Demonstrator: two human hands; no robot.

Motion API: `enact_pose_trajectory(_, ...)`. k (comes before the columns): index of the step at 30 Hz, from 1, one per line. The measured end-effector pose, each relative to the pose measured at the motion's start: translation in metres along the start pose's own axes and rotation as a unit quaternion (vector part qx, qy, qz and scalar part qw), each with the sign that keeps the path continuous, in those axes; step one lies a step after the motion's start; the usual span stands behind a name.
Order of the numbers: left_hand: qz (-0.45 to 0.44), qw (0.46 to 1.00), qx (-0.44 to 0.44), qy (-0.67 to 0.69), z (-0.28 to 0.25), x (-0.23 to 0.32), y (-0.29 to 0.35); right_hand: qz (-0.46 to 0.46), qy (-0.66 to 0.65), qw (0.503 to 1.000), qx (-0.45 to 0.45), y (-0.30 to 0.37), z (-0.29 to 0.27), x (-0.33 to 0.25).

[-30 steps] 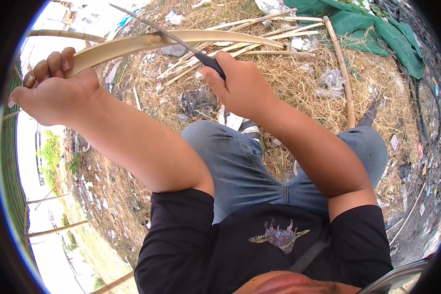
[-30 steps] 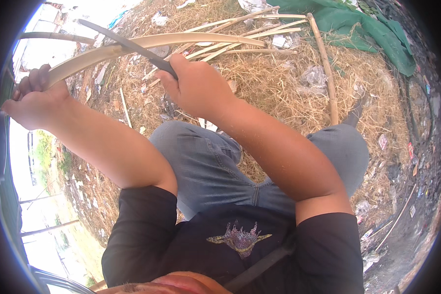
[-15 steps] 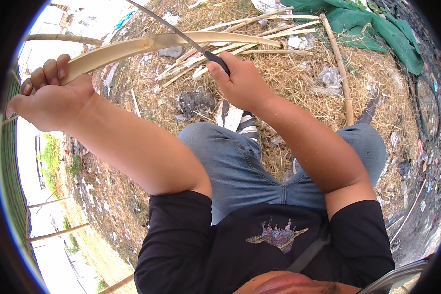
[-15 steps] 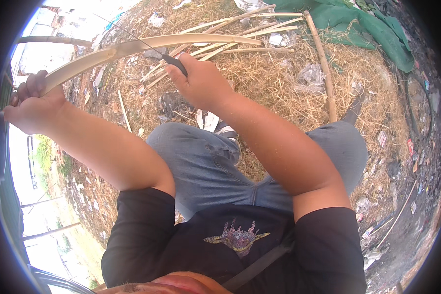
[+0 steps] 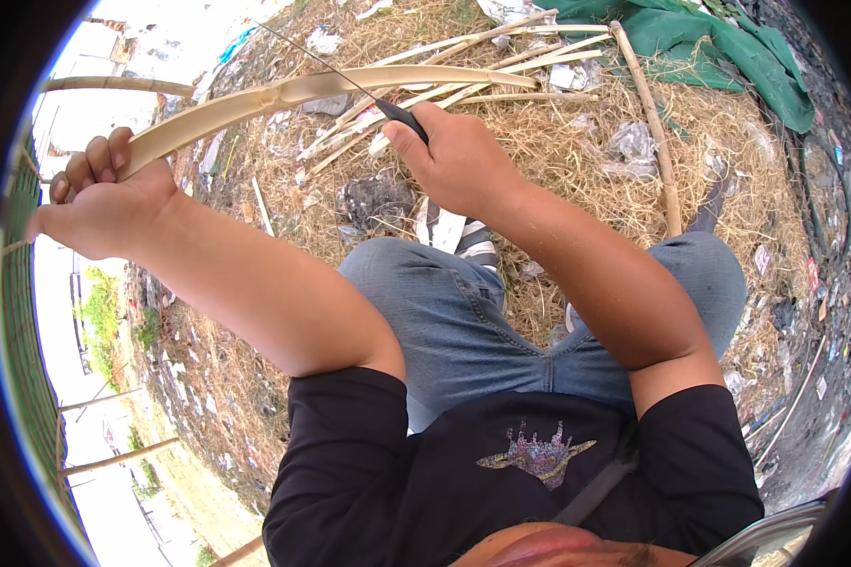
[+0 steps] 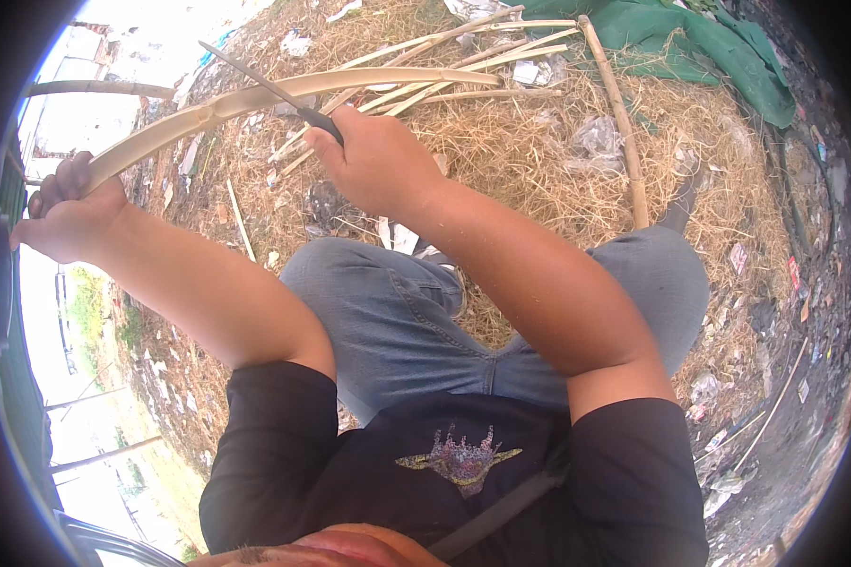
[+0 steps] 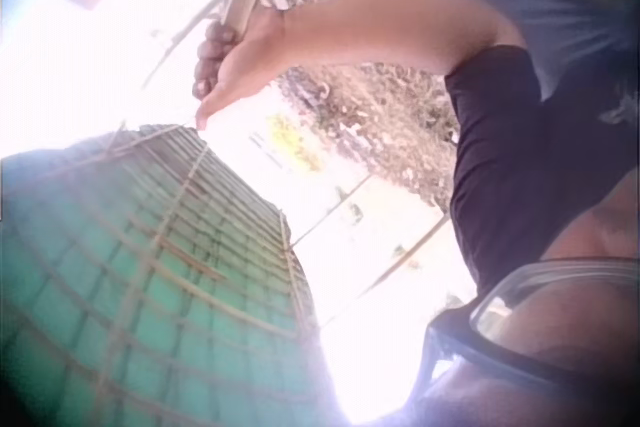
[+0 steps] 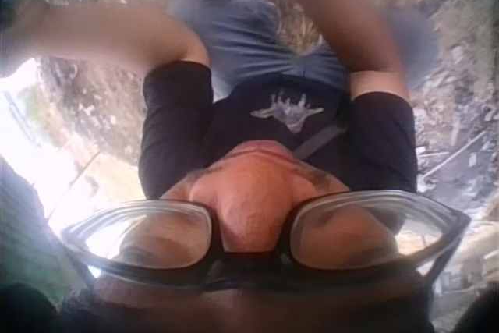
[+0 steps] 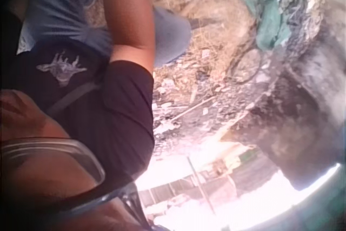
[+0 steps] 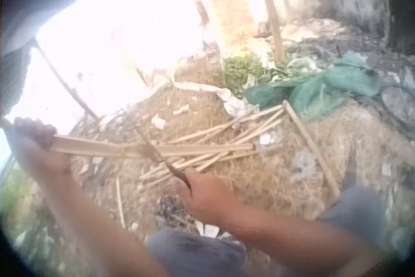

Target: The person sits on the ground and uses a knife to split long bamboo strips into thinner pieces. They hold the bamboo with one hand and carefully shave and split it with the knife in the other hand, dropping the finished pieces onto a pile.

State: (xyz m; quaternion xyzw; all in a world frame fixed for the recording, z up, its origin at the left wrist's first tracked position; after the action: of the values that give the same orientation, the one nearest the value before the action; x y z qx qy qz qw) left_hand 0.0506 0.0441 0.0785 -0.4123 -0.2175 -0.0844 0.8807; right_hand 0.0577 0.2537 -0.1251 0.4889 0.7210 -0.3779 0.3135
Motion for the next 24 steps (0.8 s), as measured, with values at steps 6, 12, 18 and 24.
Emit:
enact_pose_trajectory(6, -0.005, 1.000, -0.024, 0.001, 0.016, 0.004, 0.011, 0.042, -0.009, 0.998, 0.043, -0.009, 0.011, 0.052)
enact_pose_trajectory(12, -0.007, 0.999, -0.036, 0.020, -0.001, -0.001, -0.003, -0.012, 0.002, 0.999, 0.051, -0.001, 0.011, 0.024)
enact_pose_trajectory(18, -0.016, 0.998, -0.053, 0.002, 0.015, 0.003, 0.006, 0.092, -0.047, 0.995, 0.010, -0.011, 0.010, 0.096)
enact_pose_trajectory(24, -0.007, 0.998, -0.051, 0.029, -0.009, -0.004, -0.014, 0.010, 0.003, 0.999, 0.047, -0.002, 0.012, 0.041)
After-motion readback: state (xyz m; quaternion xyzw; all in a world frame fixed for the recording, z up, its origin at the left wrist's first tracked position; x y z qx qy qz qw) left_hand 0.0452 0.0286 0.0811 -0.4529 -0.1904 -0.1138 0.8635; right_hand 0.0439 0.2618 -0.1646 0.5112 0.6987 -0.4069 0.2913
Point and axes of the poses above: each hand's wrist, its own y-axis away from the middle knuckle, its own z-axis out of the palm, x = y × z, the point moved 1 cm from there along -y, towards the middle knuckle, and after that the axes turned 10 degrees about y, right-handed, at the moved point
